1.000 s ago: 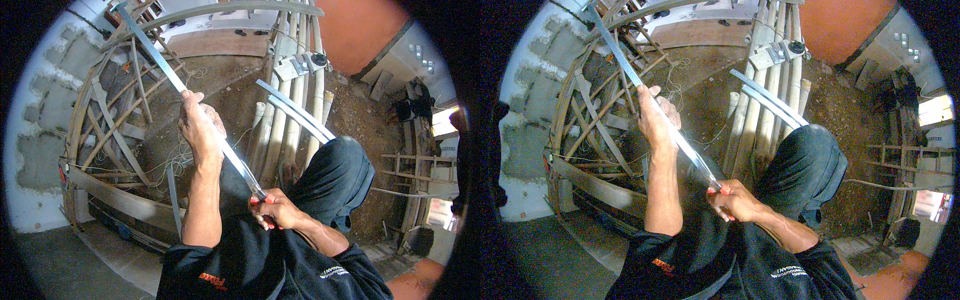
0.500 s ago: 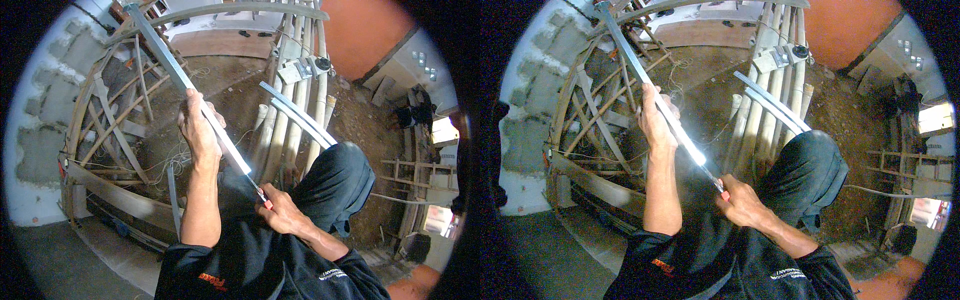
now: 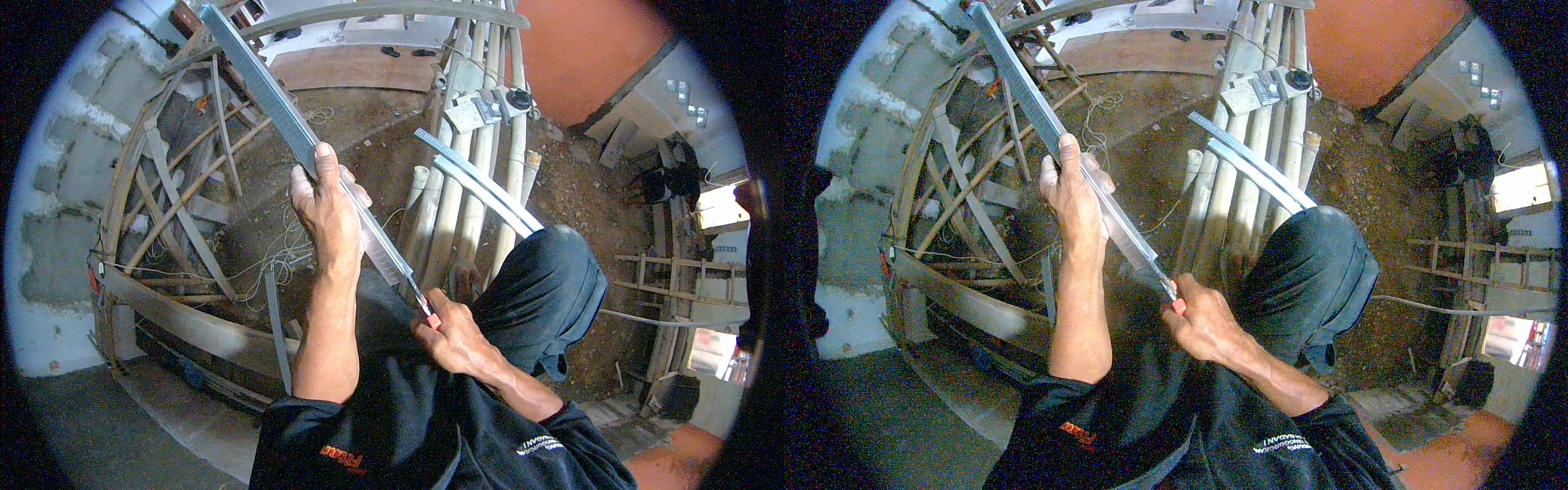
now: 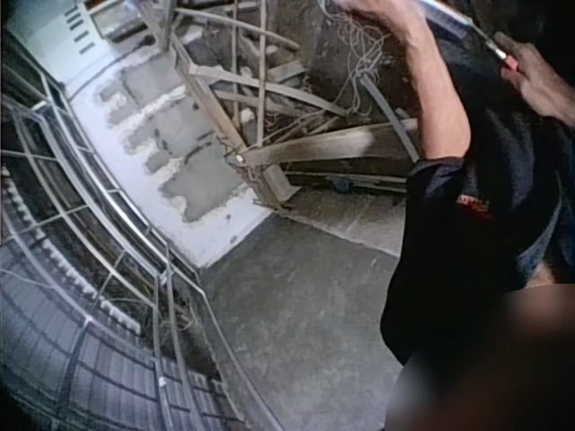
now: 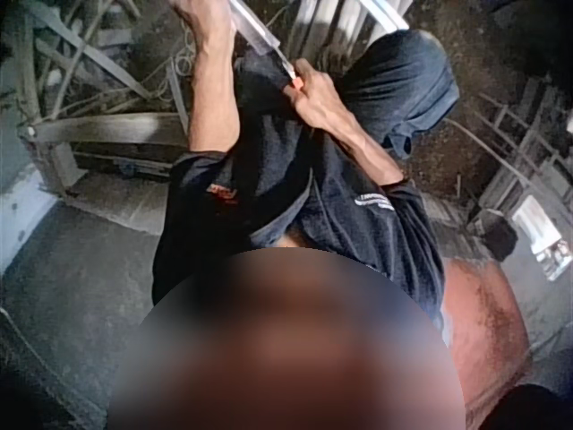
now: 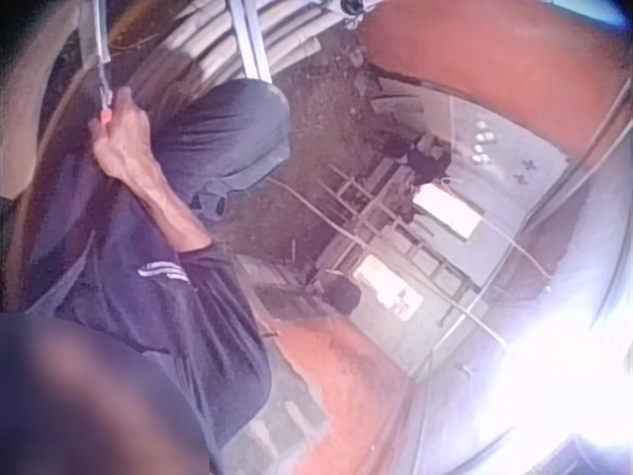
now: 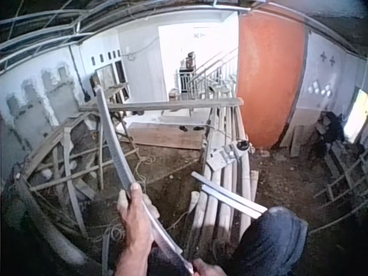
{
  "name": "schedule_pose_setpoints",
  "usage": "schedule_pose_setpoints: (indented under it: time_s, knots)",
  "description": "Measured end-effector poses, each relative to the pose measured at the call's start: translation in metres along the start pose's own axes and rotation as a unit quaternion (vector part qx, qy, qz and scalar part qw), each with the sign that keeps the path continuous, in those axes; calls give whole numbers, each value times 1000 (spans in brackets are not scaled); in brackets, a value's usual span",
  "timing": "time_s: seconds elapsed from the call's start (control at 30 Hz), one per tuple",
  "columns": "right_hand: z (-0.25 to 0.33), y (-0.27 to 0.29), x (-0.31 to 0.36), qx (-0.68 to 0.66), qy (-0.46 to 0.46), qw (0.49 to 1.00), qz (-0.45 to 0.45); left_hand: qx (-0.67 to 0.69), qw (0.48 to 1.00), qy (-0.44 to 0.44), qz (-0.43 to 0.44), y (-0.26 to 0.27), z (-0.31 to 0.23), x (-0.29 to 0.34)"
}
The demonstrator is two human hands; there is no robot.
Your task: The person uses tin snips to cut a long metal strip into shorter pieces while seated on the floor. They repeatedly position the snips, cut, and reposition the strip to produce multiple segments.
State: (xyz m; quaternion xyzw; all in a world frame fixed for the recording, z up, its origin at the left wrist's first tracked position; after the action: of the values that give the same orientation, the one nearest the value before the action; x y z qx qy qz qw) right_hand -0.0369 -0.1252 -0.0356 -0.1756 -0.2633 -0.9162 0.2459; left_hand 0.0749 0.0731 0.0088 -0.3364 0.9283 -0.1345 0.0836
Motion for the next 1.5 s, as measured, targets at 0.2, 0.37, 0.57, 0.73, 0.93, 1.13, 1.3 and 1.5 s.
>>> schedule_pose_setpoints:
  time_s: [0.2,0.37,0.57,0.73,0.93,1.13,1.3,1.5]
  knots:
    - [-5,-5,-1,-38,-17,999,17,-12,1000,-6,-7,-1,-1,2]
    - [-9,-5,-1,-27,-37,999,23,-1,1000,-11,-1,-4,-3,2]
    - [-9,-7,1,-58,-22,998,20,3,1000,-10,3,-4,-4,2]
    - [-11,-10,1,-79,-18,997,11,20,1000,-15,3,-6,-7,1]
    - [-12,-9,2,-82,-20,996,10,15,1000,-8,2,-6,-7,1]
    - [-12,-7,2,-78,-3,997,6,17,1000,-5,2,-5,-4,1]
    - [-11,-5,0,-73,17,997,14,29,999,14,10,-5,0,0]
    - [-13,-6,0,-93,3,994,53,29,998,52,14,-8,5,1]
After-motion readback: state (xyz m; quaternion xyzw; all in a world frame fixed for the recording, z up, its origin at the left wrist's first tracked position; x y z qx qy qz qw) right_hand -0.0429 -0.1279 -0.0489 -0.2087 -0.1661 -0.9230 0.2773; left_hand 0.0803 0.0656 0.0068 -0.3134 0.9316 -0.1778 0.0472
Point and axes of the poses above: each hand's wrist, its own x-axis away from the middle knuckle, its own y-axis out of the back of the hand, z = x × y, the point moved 7 cm from there along -x, towards the middle knuckle, and after that the axes turned 7 degrees about -y, right-handed, at the moved point
